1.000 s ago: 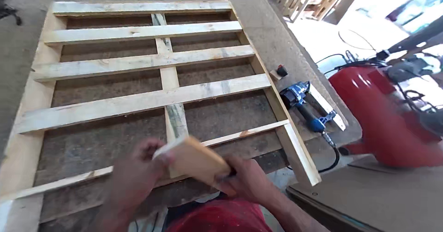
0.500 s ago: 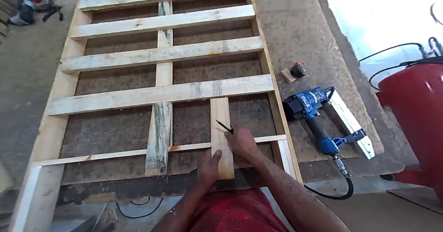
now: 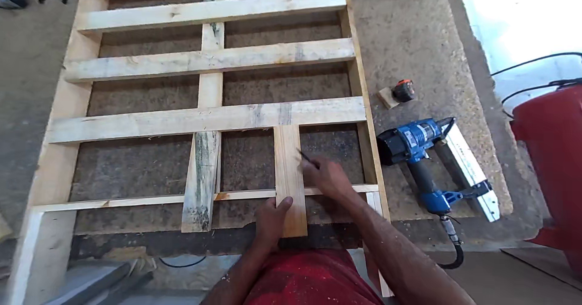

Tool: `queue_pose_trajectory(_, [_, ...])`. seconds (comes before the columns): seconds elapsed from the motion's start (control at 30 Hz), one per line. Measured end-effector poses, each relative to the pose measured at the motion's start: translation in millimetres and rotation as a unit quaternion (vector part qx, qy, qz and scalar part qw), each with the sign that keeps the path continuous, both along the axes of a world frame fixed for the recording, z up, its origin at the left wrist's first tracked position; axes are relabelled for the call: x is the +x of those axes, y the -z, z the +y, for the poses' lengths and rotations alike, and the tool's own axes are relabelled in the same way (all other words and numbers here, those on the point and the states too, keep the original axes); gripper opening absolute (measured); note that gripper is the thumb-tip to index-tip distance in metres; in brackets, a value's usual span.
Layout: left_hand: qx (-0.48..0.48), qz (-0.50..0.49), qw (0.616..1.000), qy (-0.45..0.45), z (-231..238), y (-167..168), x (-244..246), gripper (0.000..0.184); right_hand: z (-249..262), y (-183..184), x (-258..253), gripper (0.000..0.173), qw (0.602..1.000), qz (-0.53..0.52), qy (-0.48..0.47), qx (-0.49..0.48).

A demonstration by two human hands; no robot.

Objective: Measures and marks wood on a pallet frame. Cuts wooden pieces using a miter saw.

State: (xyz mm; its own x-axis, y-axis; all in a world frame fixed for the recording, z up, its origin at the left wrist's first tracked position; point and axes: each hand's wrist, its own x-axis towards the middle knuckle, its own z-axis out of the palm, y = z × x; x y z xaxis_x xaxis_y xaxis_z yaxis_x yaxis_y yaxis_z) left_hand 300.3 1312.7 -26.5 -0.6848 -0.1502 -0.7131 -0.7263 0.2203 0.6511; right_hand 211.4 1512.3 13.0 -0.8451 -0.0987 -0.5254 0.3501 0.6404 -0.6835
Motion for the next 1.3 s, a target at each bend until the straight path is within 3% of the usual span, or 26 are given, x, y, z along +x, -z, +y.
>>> queue_pose_trajectory(0.07, [0.004, -0.009, 1.000, -0.008, 0.2, 1.3, 1.9, 0.036, 24.7, 13.7, -15.0, 0.066, 0.999, -0.007, -0.023, 0.030])
queue_pose_trajectory(0.1, [-0.003, -0.012, 1.000, -0.005, 0.2, 1.6, 3.1, 0.037, 36.9, 21.1, -22.2, 0.063, 0.999, -0.008, -0.034, 0.032])
queue_pose_trajectory(0.3, [0.004, 0.005, 1.000, -0.015, 1.2, 0.2, 3.2, 0.035, 70.9, 51.7, -59.6, 0.022, 0.973, -0.105, -0.204, -0.007])
queue_pose_trajectory(0.47, [-0.013, 0.013, 1.000, 0.000, 1.0, 0.0, 1.8, 0.030, 62.4, 62.2, -66.5, 0.015, 0.949, -0.173, -0.254, -0.065])
queue_pose_trajectory(0.97, [-0.015, -0.011, 1.000, -0.014, 20.7, -1.9, -0.4, 0.028, 67.1, 65.3, -54.2, 0.016, 0.947, -0.173, -0.256, -0.085])
queue_pose_trajectory(1.3, [-0.020, -0.006, 0.999, -0.031, 25.4, -3.4, -0.5, 0.025, 22.7, 68.4, -49.5, 0.018, 0.940, -0.153, -0.267, -0.146])
